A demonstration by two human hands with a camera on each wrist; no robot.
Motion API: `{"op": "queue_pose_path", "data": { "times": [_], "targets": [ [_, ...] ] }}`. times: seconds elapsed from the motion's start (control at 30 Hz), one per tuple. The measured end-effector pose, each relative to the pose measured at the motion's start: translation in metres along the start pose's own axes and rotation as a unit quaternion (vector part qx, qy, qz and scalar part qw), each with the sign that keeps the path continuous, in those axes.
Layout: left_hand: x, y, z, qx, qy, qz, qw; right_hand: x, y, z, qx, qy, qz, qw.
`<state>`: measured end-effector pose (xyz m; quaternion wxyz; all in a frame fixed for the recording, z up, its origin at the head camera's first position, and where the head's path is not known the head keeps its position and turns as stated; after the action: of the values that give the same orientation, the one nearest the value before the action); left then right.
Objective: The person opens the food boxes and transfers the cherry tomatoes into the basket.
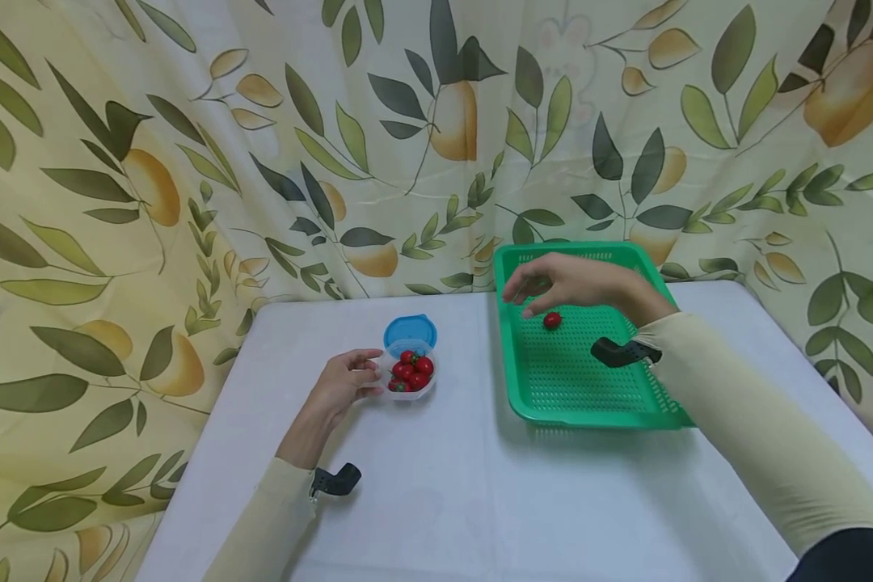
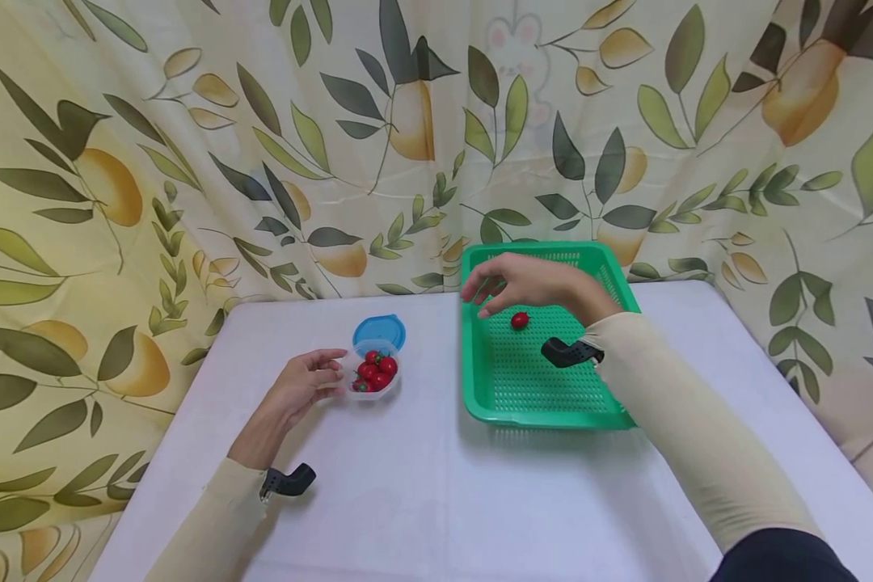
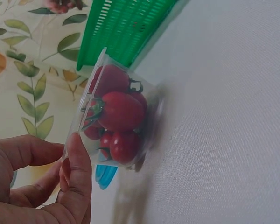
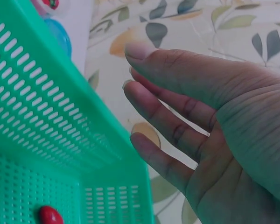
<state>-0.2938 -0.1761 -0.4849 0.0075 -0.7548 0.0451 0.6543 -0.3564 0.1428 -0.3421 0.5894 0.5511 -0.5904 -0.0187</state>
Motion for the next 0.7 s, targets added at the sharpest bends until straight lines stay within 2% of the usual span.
{"op": "queue_pose_path", "data": {
  "times": [0.7],
  "targets": [
    [0.002,0.001,0.001,0.002,-0.002,0.002,1.0,0.05,-0.04,0.044,0.064,0.024,-0.001,0.998]
  ]
}}
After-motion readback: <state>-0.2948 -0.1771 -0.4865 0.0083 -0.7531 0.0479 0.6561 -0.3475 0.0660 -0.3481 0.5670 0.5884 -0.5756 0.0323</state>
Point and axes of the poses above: each hand's wrist, its own z-axis towards the middle knuckle, its own y-axis out of the back of the hand, x = y × z, the point moved 9 cm from there along z, towards the middle knuckle, and after that the axes turned 10 degrees about -y, right-handed, at the moved point
